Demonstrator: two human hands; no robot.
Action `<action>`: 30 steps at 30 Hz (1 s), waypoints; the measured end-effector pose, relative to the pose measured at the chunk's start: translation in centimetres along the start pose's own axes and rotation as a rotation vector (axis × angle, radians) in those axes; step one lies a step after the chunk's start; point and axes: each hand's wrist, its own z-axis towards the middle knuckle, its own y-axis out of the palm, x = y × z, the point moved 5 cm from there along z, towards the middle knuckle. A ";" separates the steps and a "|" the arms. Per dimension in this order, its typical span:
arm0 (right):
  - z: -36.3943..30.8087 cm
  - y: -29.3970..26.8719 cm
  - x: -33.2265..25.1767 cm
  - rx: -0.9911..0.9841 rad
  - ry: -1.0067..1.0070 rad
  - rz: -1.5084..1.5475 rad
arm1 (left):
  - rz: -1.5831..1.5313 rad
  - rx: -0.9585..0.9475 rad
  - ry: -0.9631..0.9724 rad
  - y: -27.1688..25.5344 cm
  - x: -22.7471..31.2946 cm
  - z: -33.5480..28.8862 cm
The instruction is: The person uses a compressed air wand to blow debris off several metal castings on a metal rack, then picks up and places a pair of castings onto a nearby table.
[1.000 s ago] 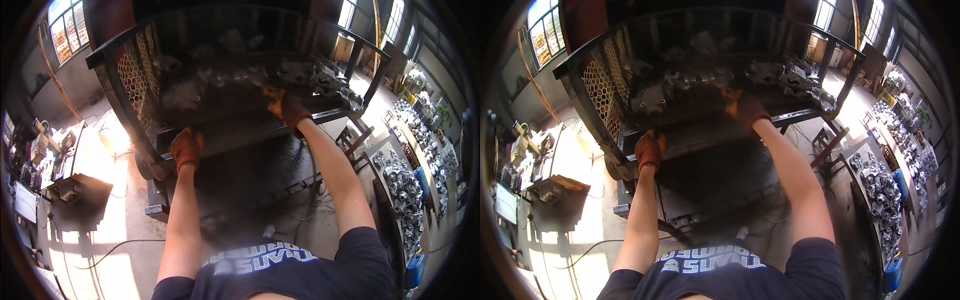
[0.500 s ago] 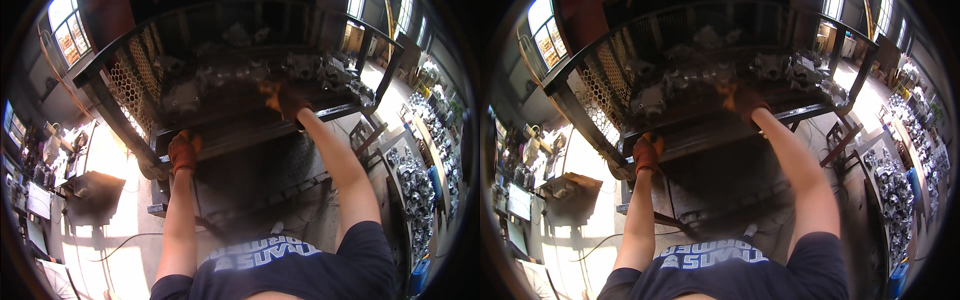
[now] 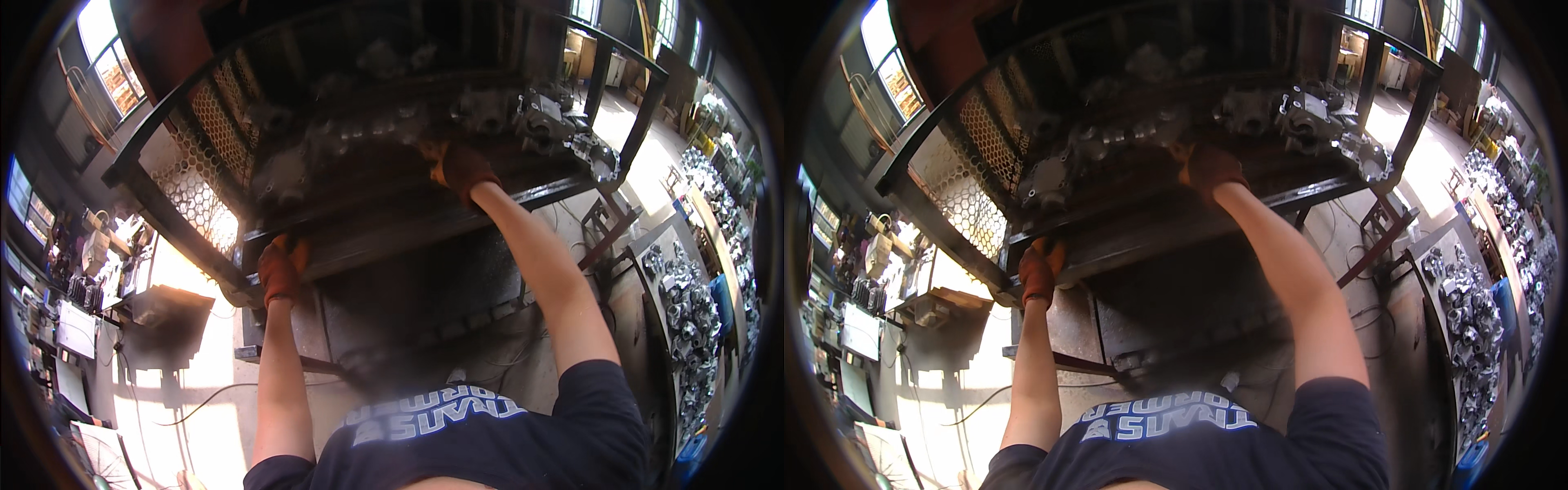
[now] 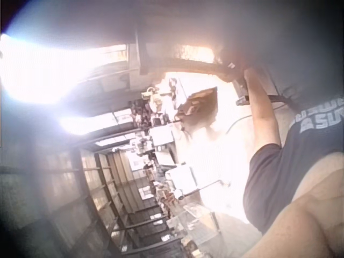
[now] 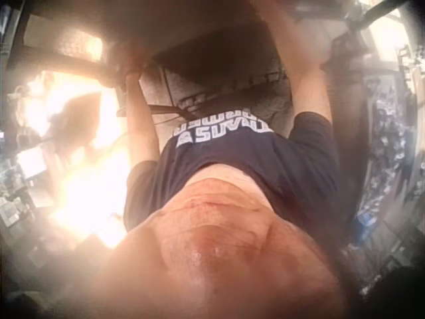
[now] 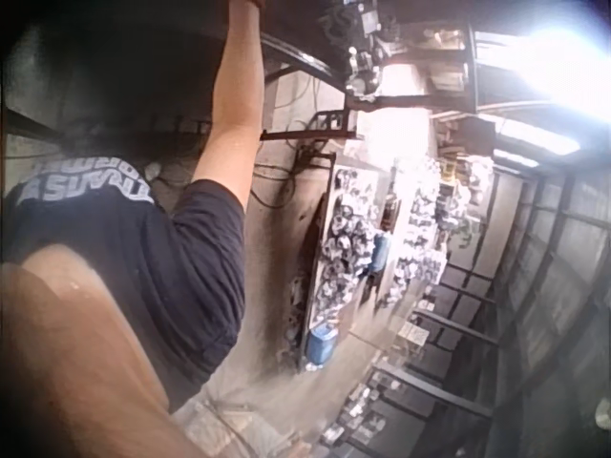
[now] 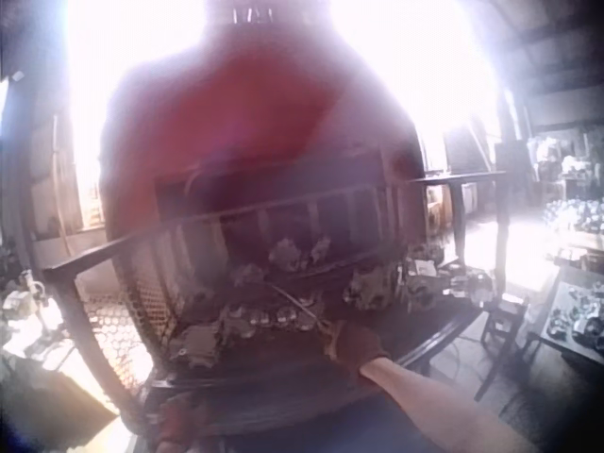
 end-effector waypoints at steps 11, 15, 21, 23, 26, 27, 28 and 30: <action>-0.2 -2.5 0.6 -0.028 -0.102 0.090 | 0.012 0.003 -0.055 1.9 -1.9 1.0; 1.0 -2.7 0.1 0.009 -0.153 0.151 | 0.056 0.074 -0.073 2.8 -4.3 0.8; 1.7 -1.8 1.1 -0.003 -0.231 0.326 | -0.086 0.064 -0.151 2.4 -2.4 0.5; 1.6 -0.3 0.9 0.025 -0.390 0.135 | -0.061 0.084 -0.149 3.2 -6.0 0.9; 3.1 0.4 1.4 -0.038 -0.242 0.468 | -0.019 0.111 -0.196 5.2 -10.2 0.1; 3.0 0.7 1.5 -0.063 -0.296 0.347 | -0.012 0.112 -0.200 5.2 -9.5 0.5; 2.9 0.8 1.5 -0.089 -0.349 0.227 | -0.004 0.115 -0.205 5.0 -8.9 0.9; 2.5 -0.5 1.6 -0.105 -0.368 0.204 | 0.008 0.116 -0.195 4.2 -7.8 1.2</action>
